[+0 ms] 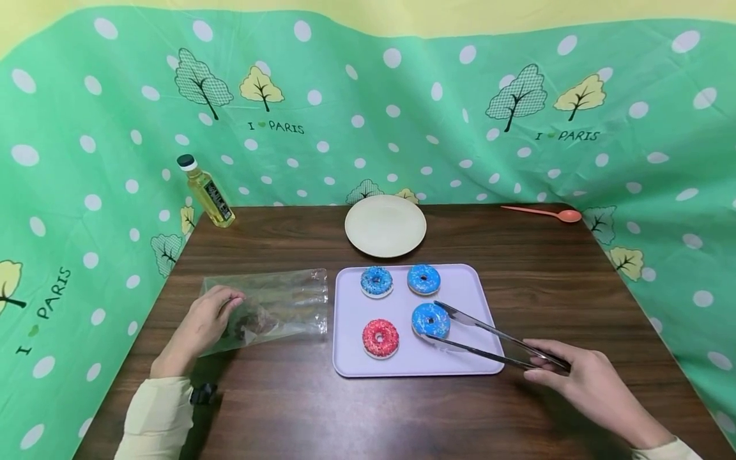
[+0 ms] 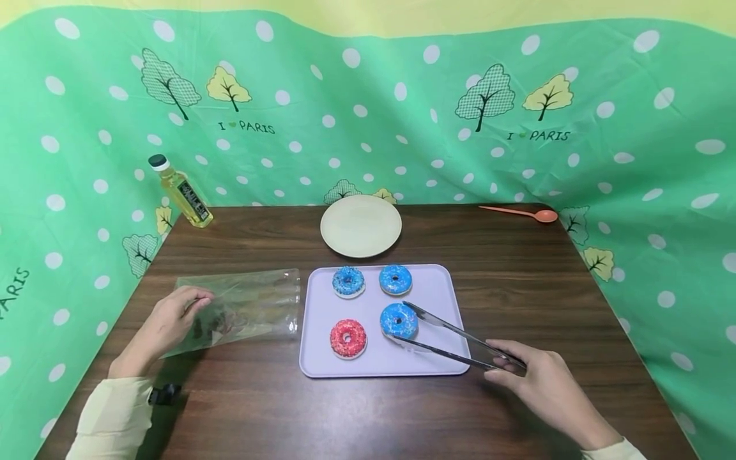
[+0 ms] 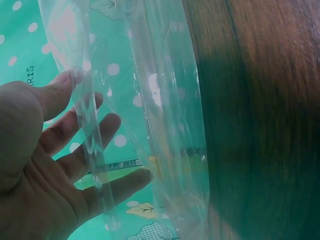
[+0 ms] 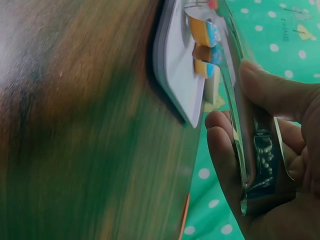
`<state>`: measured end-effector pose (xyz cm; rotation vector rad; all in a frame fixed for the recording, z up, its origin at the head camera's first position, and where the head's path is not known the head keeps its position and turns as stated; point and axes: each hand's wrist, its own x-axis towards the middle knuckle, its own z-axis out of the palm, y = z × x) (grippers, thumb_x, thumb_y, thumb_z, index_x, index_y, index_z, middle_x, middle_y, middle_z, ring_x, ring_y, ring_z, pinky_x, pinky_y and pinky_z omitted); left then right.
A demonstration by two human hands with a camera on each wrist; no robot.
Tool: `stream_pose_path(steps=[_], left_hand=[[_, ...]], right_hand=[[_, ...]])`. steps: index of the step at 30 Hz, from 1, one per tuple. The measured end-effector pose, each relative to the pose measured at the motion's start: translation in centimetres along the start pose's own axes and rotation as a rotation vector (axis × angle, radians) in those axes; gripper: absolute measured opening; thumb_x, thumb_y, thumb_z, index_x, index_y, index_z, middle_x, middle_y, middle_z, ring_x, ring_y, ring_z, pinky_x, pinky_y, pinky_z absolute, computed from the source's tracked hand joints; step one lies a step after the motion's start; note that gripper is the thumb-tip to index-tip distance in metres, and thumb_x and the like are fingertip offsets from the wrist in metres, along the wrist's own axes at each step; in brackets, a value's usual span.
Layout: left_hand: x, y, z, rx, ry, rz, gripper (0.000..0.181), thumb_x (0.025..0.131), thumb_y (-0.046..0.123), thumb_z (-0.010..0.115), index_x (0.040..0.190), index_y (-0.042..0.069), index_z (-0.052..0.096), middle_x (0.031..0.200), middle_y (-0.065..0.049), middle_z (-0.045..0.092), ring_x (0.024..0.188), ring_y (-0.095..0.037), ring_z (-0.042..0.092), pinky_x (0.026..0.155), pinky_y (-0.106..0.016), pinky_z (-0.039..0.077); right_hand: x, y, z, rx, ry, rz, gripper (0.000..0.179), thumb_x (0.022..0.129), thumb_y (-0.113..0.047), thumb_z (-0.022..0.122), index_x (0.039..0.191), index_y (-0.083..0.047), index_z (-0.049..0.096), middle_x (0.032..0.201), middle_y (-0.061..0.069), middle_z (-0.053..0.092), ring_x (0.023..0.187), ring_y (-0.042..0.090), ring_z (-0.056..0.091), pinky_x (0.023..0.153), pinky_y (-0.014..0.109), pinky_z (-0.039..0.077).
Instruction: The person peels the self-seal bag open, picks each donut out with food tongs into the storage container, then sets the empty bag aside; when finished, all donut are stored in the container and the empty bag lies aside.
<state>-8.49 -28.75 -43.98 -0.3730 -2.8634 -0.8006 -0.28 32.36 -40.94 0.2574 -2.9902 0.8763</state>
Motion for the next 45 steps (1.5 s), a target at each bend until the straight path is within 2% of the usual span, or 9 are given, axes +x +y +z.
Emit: stream_pose_path(steps=[4,12,16,20,26,34,40,45], left_hand=[[0.1,0.0,0.0,-0.004,0.005,0.006,0.013,0.101,0.004,0.059,0.106,0.001,0.071,0.109,-0.014,0.065,0.101,-0.035,0.064,0.085,-0.054,0.051],[0.0,0.0,0.2,-0.003,0.020,0.026,0.011,0.100,0.002,0.060,0.105,0.003,0.071,0.107,-0.013,0.065,0.099,-0.034,0.064,0.083,-0.053,0.051],[-0.1,0.0,0.2,-0.003,0.023,0.029,0.011,0.100,0.002,0.060,0.104,0.003,0.071,0.106,-0.013,0.065,0.100,-0.034,0.064,0.084,-0.053,0.051],[-0.1,0.0,0.1,-0.002,0.017,0.028,0.012,0.100,0.003,0.060,0.104,0.003,0.071,0.106,-0.014,0.065,0.100,-0.034,0.064,0.085,-0.054,0.051],[-0.2,0.0,0.3,0.009,0.000,0.020,0.012,0.100,0.001,0.060,0.105,0.001,0.071,0.106,-0.014,0.065,0.099,-0.035,0.064,0.084,-0.053,0.051],[-0.3,-0.1,0.9,0.057,0.030,0.111,0.008,0.096,-0.002,0.065,0.101,-0.001,0.071,0.100,-0.013,0.065,0.093,-0.033,0.065,0.079,-0.051,0.053],[-0.2,0.2,1.2,0.084,0.007,0.085,0.008,0.097,0.003,0.066,0.102,0.002,0.072,0.101,-0.010,0.066,0.094,-0.032,0.065,0.080,-0.050,0.053],[-0.3,0.4,1.6,0.161,0.022,0.100,0.005,0.094,0.004,0.070,0.098,0.004,0.073,0.097,-0.009,0.067,0.091,-0.032,0.066,0.077,-0.050,0.054]], right_hand=[[0.0,0.1,-0.3,0.003,-0.017,0.007,0.042,0.076,-0.025,0.089,0.114,-0.013,0.074,0.076,-0.016,0.063,0.068,0.000,0.054,0.057,0.022,0.045],[0.0,0.4,-0.5,0.000,-0.056,0.032,0.042,0.079,-0.027,0.087,0.116,-0.012,0.074,0.077,-0.017,0.063,0.068,0.000,0.054,0.057,0.023,0.045],[-0.1,0.6,-0.4,0.028,-0.086,0.057,0.045,0.079,-0.028,0.087,0.118,-0.011,0.073,0.082,-0.015,0.069,0.072,0.000,0.060,0.060,0.023,0.049],[-0.3,0.9,-0.4,0.070,-0.123,0.098,0.049,0.079,-0.028,0.087,0.122,-0.009,0.071,0.092,-0.008,0.073,0.078,0.000,0.064,0.064,0.023,0.052],[-0.4,1.4,-0.5,0.101,-0.124,0.117,0.050,0.079,-0.027,0.087,0.123,-0.009,0.069,0.096,-0.004,0.074,0.079,0.002,0.066,0.064,0.024,0.053],[-0.1,1.9,-0.8,0.183,-0.152,0.175,0.054,0.083,-0.027,0.085,0.128,-0.004,0.065,0.103,0.004,0.074,0.084,0.005,0.068,0.067,0.026,0.055],[0.1,2.2,-1.0,0.192,-0.132,0.172,0.053,0.084,-0.026,0.084,0.128,-0.004,0.065,0.102,0.003,0.074,0.084,0.004,0.068,0.067,0.025,0.055],[0.8,2.0,-0.5,0.105,-0.017,0.200,0.056,0.085,-0.034,0.083,0.129,-0.004,0.065,0.100,0.003,0.074,0.082,0.001,0.063,0.063,0.021,0.050]])
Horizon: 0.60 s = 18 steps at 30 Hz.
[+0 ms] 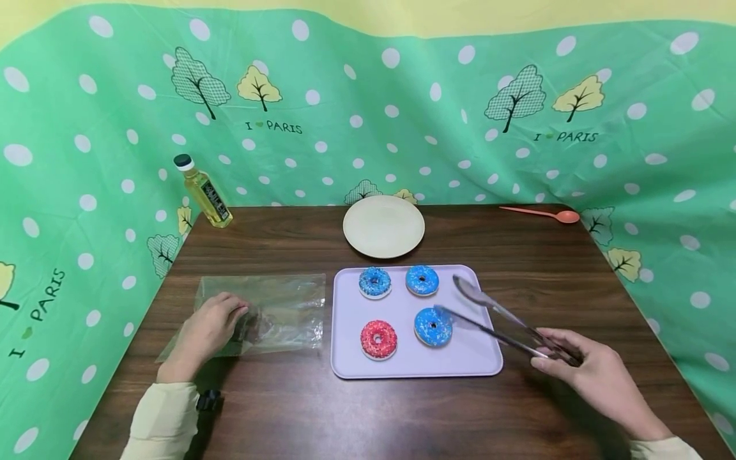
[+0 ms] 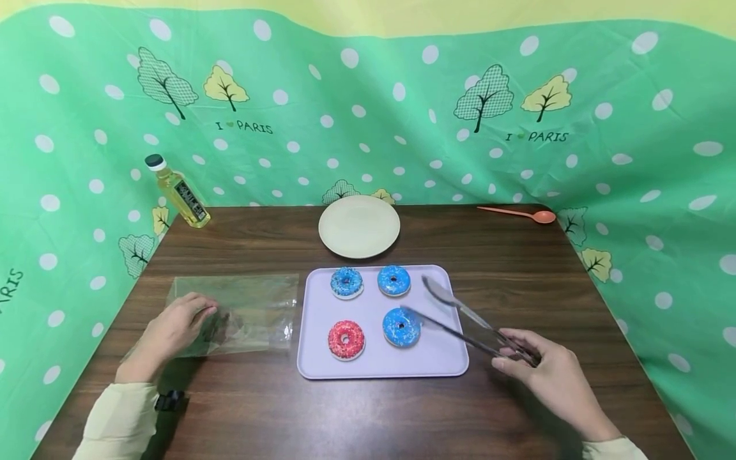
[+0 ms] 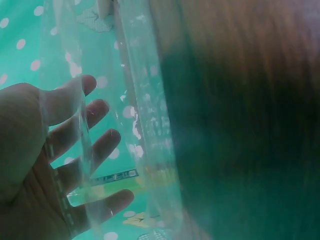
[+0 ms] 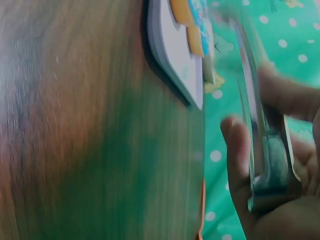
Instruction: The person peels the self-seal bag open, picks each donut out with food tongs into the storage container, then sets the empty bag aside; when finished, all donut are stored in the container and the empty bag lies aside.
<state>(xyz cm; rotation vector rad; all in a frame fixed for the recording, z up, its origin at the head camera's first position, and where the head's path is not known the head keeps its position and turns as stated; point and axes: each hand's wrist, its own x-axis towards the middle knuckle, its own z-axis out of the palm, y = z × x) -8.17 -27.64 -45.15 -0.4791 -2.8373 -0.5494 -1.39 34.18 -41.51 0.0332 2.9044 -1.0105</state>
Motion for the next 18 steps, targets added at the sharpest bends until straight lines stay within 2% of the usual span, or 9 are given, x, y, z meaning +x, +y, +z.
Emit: stream_pose_path(steps=[3,6,9,12,15,18], left_hand=[[-0.1,0.1,0.3,0.021,0.011,0.024,0.005,0.093,0.003,0.071,0.097,0.003,0.073,0.095,-0.010,0.067,0.089,-0.032,0.066,0.077,-0.049,0.054],[-0.1,0.1,0.5,0.018,0.023,0.029,0.005,0.092,0.002,0.071,0.097,0.003,0.073,0.095,-0.009,0.067,0.088,-0.030,0.066,0.077,-0.048,0.054],[-0.1,0.2,0.7,0.012,0.024,0.017,0.005,0.093,0.002,0.071,0.097,0.003,0.073,0.096,-0.008,0.067,0.089,-0.030,0.067,0.077,-0.048,0.054],[-0.1,0.1,0.7,0.012,0.012,-0.001,0.005,0.093,0.003,0.071,0.097,0.003,0.073,0.096,-0.009,0.067,0.089,-0.031,0.067,0.076,-0.049,0.054],[-0.2,0.1,0.7,0.022,0.001,-0.012,0.004,0.093,0.004,0.071,0.097,0.004,0.073,0.097,-0.009,0.068,0.090,-0.031,0.067,0.076,-0.050,0.054],[-0.2,0.0,0.7,0.033,0.003,-0.012,0.004,0.094,0.006,0.070,0.097,0.004,0.073,0.097,-0.008,0.068,0.089,-0.030,0.067,0.076,-0.049,0.054]], right_hand=[[0.4,-0.1,0.5,-0.055,0.090,0.006,0.057,0.087,-0.036,0.081,0.129,-0.002,0.064,0.099,0.009,0.073,0.082,0.011,0.062,0.061,0.022,0.046],[0.7,-0.2,1.1,-0.100,0.154,-0.006,0.056,0.090,-0.034,0.078,0.130,0.001,0.061,0.101,0.017,0.071,0.083,0.024,0.060,0.063,0.029,0.044],[0.9,-0.3,1.4,-0.098,0.191,-0.027,0.055,0.093,-0.028,0.075,0.134,0.005,0.056,0.106,0.027,0.067,0.086,0.037,0.061,0.067,0.045,0.047],[1.1,-0.4,1.6,-0.093,0.220,-0.051,0.055,0.096,-0.022,0.072,0.136,0.008,0.051,0.111,0.036,0.062,0.092,0.051,0.061,0.071,0.060,0.045],[1.2,-0.3,1.9,-0.097,0.237,-0.050,0.055,0.096,-0.017,0.070,0.137,0.012,0.048,0.116,0.042,0.057,0.100,0.061,0.056,0.075,0.065,0.043],[1.4,-0.2,2.1,-0.099,0.237,-0.034,0.055,0.098,-0.013,0.067,0.138,0.016,0.044,0.122,0.045,0.052,0.106,0.064,0.051,0.080,0.068,0.041]])
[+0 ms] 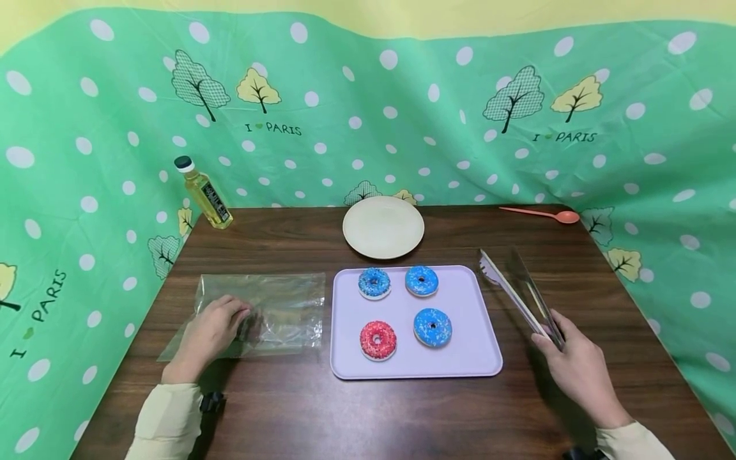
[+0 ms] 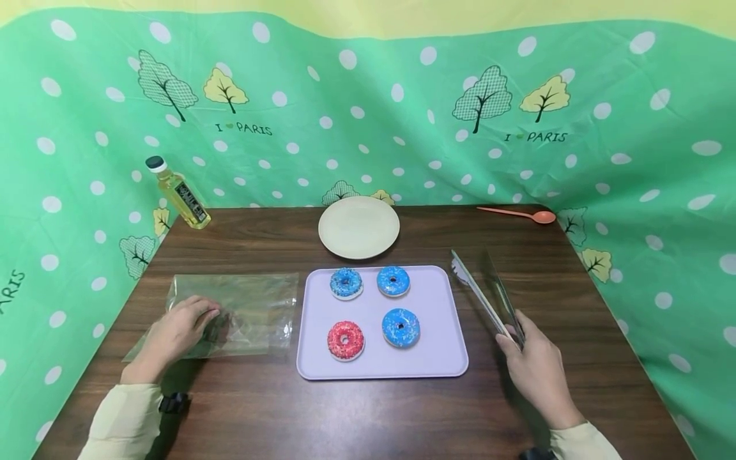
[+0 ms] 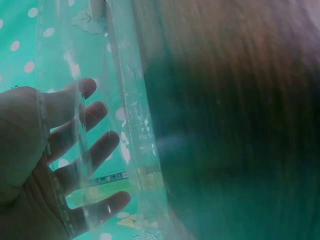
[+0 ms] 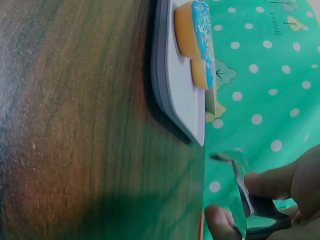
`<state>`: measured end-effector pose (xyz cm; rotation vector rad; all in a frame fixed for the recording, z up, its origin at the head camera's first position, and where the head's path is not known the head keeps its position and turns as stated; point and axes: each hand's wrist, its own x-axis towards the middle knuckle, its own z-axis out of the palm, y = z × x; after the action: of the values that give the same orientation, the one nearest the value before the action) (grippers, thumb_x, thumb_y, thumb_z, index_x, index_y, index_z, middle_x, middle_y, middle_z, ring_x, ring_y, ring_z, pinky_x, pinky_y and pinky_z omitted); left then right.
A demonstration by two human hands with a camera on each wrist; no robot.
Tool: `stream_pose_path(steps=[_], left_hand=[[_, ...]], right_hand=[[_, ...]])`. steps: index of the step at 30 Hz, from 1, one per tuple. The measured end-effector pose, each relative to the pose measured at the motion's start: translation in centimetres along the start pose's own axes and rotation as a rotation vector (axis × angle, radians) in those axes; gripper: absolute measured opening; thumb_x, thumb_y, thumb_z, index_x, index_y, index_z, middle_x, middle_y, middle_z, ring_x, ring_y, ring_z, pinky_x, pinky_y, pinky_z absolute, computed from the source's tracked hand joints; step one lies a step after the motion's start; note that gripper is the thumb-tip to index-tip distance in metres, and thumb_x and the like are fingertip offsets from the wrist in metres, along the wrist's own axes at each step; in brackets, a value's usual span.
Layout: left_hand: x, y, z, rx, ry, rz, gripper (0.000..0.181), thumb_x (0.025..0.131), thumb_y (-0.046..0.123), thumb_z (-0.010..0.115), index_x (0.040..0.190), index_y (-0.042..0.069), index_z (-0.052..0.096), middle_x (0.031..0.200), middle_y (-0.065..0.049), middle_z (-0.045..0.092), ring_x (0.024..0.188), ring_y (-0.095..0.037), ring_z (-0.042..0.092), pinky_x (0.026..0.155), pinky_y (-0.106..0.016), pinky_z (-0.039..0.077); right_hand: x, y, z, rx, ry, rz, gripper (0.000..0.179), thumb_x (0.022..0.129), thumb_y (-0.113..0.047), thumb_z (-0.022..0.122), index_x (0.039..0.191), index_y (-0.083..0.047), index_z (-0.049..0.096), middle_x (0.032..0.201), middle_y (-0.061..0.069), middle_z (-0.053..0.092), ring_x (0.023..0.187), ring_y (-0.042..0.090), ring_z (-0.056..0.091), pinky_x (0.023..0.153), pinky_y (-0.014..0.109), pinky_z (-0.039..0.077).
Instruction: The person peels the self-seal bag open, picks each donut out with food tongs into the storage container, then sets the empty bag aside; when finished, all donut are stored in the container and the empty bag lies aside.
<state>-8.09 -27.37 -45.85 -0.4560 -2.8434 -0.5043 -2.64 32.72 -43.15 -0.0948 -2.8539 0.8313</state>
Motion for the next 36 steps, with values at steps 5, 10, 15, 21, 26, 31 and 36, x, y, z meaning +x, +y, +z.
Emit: stream_pose_path(steps=[5,10,15,21,26,31,36], left_hand=[[-0.1,-0.1,-0.1,-0.008,0.007,0.005,0.005,0.094,0.005,0.070,0.098,0.003,0.073,0.097,-0.009,0.068,0.089,-0.031,0.067,0.075,-0.050,0.054],[-0.5,-0.2,-0.1,-0.009,-0.012,-0.022,0.005,0.095,0.006,0.070,0.097,0.003,0.072,0.098,-0.010,0.068,0.090,-0.032,0.067,0.075,-0.051,0.054],[-0.6,-0.1,0.0,0.003,-0.014,-0.034,0.005,0.095,0.007,0.070,0.096,0.004,0.072,0.097,-0.010,0.068,0.089,-0.032,0.067,0.075,-0.050,0.054],[-0.5,0.0,0.0,0.012,-0.006,-0.029,0.005,0.094,0.007,0.070,0.094,0.002,0.072,0.096,-0.010,0.067,0.088,-0.032,0.067,0.075,-0.050,0.054],[-0.6,0.1,-0.1,0.000,-0.020,-0.043,0.004,0.094,0.006,0.069,0.095,0.003,0.072,0.097,-0.009,0.067,0.089,-0.032,0.067,0.076,-0.051,0.054],[-0.7,0.1,-0.1,-0.021,-0.037,-0.054,0.004,0.094,0.004,0.068,0.095,0.002,0.072,0.098,-0.011,0.066,0.091,-0.032,0.066,0.078,-0.052,0.054],[-0.9,0.2,-0.3,-0.004,-0.026,-0.075,0.009,0.095,0.006,0.068,0.103,0.002,0.071,0.101,-0.014,0.067,0.095,-0.037,0.066,0.079,-0.055,0.053]], right_hand=[[-0.1,0.2,0.2,0.017,-0.020,0.018,0.057,0.101,-0.009,0.058,0.141,0.023,0.032,0.130,0.049,0.042,0.117,0.066,0.041,0.091,0.070,0.035],[-0.2,0.3,0.6,0.036,-0.053,0.015,0.058,0.102,-0.005,0.053,0.142,0.026,0.024,0.133,0.050,0.037,0.121,0.066,0.036,0.095,0.071,0.032],[-0.2,0.4,0.9,0.054,-0.083,0.033,0.060,0.103,-0.005,0.051,0.144,0.025,0.021,0.132,0.049,0.039,0.123,0.066,0.034,0.097,0.071,0.030],[0.3,0.6,0.2,-0.017,-0.181,0.074,0.063,0.104,-0.012,0.050,0.145,0.024,0.019,0.132,0.048,0.040,0.119,0.066,0.038,0.091,0.071,0.036],[1.3,0.6,-0.7,-0.135,-0.311,0.123,0.071,0.102,-0.023,0.054,0.146,0.022,0.021,0.132,0.048,0.040,0.111,0.067,0.046,0.081,0.070,0.043],[1.6,0.6,-0.5,-0.217,-0.354,0.137,0.074,0.096,-0.021,0.064,0.141,0.025,0.027,0.113,0.046,0.054,0.091,0.063,0.058,0.070,0.066,0.047],[1.5,0.5,-0.4,-0.247,-0.346,0.118,0.072,0.092,-0.020,0.070,0.136,0.023,0.035,0.103,0.043,0.060,0.083,0.059,0.061,0.066,0.064,0.048]])
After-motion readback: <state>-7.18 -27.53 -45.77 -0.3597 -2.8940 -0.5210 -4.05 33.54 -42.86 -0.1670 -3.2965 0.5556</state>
